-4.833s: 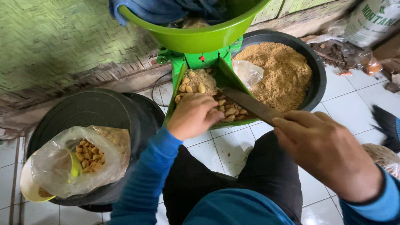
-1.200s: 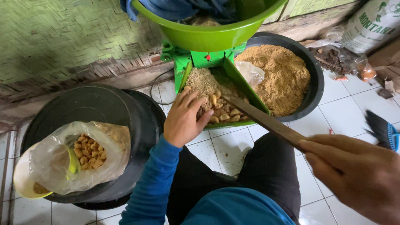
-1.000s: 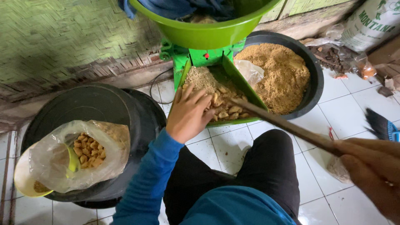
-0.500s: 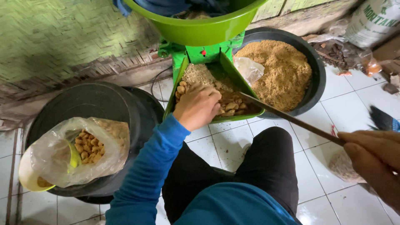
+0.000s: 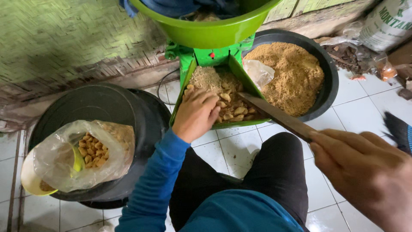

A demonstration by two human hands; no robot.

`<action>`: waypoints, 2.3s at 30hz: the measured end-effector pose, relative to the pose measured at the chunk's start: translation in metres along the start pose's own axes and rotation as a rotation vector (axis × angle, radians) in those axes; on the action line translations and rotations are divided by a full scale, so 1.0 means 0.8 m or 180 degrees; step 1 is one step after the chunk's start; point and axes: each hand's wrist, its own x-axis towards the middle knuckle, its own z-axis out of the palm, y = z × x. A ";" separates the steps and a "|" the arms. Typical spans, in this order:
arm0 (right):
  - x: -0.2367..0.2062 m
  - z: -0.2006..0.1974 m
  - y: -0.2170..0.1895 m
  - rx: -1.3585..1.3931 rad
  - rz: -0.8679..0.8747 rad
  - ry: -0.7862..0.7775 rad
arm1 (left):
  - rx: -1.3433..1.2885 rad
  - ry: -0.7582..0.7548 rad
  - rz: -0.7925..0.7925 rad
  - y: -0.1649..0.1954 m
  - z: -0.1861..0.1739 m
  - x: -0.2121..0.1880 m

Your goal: The person sits on the floor and repeatedly scoops cashew nuts from a plastic bag into the hopper of a green grinding machine using a wooden stick. The person uses their left hand to guide the nuts and the right hand to push them into the machine. Ground powder accumulates in a black basin next to the machine.

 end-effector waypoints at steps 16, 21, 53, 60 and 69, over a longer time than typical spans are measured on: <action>-0.034 0.009 0.052 0.0097 0.0123 -0.0313 | 0.0264 -0.2021 0.0036 -0.069 0.101 0.130; -0.021 0.001 0.023 -0.0096 -0.0374 -0.0018 | 0.0327 -0.2570 -0.0237 -0.065 0.114 0.128; 0.028 0.105 0.001 0.0405 -0.0560 0.0769 | -0.0072 -0.0249 0.0249 0.014 0.037 0.013; 0.038 0.135 -0.007 0.0424 -0.0463 0.0686 | -0.0120 -0.0157 0.0173 0.015 0.036 0.008; 0.049 0.165 -0.016 0.0218 -0.0388 0.0616 | -0.0155 -0.0079 0.0133 0.016 0.029 0.008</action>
